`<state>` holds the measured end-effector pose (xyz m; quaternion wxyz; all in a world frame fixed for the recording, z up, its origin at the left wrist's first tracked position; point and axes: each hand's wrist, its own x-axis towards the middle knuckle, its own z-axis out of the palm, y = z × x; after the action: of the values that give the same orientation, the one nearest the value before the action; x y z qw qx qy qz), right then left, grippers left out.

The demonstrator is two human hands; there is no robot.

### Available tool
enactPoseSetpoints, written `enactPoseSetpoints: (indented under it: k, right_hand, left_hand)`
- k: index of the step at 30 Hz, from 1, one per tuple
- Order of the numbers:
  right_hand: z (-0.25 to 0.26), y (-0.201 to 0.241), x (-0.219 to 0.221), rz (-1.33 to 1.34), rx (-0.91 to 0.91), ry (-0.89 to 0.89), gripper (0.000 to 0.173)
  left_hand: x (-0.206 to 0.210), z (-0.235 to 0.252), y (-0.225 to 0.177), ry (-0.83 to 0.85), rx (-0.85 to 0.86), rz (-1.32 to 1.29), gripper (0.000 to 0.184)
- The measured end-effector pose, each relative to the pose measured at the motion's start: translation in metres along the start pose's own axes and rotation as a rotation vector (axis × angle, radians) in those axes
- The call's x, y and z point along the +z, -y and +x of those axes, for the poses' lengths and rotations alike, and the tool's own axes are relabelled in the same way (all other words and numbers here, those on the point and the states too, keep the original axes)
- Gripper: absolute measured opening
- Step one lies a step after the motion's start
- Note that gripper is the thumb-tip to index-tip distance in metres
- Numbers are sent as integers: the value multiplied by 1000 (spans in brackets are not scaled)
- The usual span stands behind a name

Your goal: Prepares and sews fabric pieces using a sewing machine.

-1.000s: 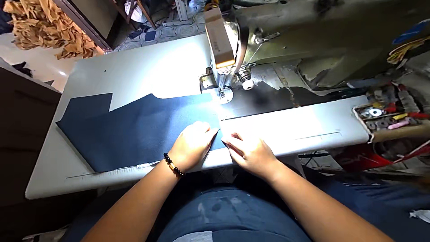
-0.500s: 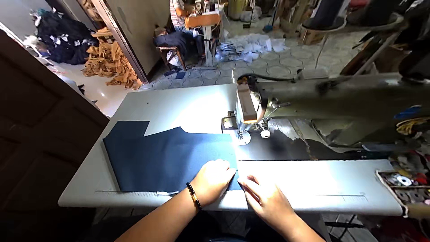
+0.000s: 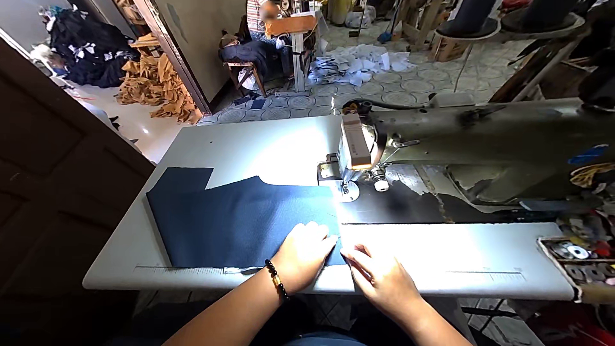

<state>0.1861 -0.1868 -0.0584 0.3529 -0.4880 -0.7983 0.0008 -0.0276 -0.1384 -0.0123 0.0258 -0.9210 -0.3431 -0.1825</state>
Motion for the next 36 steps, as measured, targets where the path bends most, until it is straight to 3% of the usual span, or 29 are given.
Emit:
enactPoseSetpoints:
  k: [5, 13, 19, 30, 36]
  right_hand:
    - [-1, 1, -1, 12, 20, 16, 32]
    - [1, 2, -3, 9, 34, 37, 34]
    - [0, 2, -2, 11, 40, 31, 34]
    - [0, 3, -2, 18, 45, 31, 33]
    - [2, 7, -12, 62, 70, 145, 33]
  left_hand:
    - [1, -3, 14, 32, -1, -168, 33]
    - [11, -11, 13, -65, -28, -212, 36]
    - [-4, -6, 14, 136, -82, -240, 38]
    - [-6, -7, 9, 162, -149, -252, 41]
    - [-13, -4, 10, 222, -177, -293, 38]
